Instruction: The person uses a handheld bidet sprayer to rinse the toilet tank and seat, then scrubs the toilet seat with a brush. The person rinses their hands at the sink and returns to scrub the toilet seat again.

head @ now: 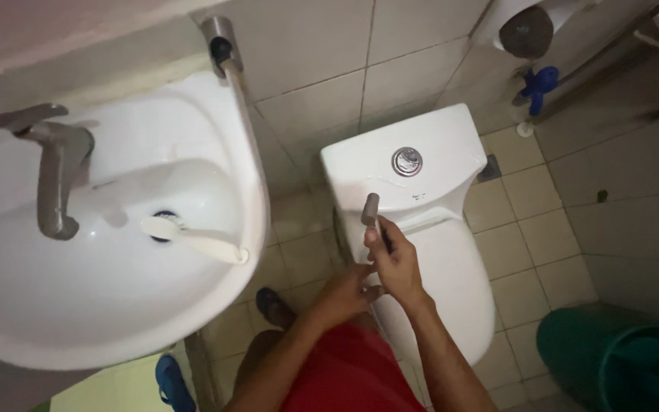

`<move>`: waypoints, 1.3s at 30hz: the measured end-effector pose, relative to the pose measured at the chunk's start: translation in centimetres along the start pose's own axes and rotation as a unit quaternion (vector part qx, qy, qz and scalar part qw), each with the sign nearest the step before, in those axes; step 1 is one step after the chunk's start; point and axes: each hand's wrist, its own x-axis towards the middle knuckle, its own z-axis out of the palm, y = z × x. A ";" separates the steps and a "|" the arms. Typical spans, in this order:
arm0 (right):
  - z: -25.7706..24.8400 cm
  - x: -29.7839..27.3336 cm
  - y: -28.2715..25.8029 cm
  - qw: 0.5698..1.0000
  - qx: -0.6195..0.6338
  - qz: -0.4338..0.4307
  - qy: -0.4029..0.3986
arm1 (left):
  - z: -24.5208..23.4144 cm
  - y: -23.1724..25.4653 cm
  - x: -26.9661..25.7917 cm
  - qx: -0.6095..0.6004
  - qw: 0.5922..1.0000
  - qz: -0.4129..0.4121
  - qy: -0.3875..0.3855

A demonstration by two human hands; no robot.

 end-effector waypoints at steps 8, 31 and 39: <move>0.3 -0.3 0.3 0.999 0.017 -0.010 0.030 | -0.6 -0.4 -0.8 0.019 1.000 -0.004 0.024; 2.1 2.4 -1.9 0.997 -0.035 -0.044 -0.060 | -1.3 -3.6 -1.1 0.127 0.988 0.041 0.081; -1.3 4.1 -2.5 1.000 -0.013 -0.028 0.005 | -0.5 -2.2 -0.4 0.156 0.987 -0.019 0.034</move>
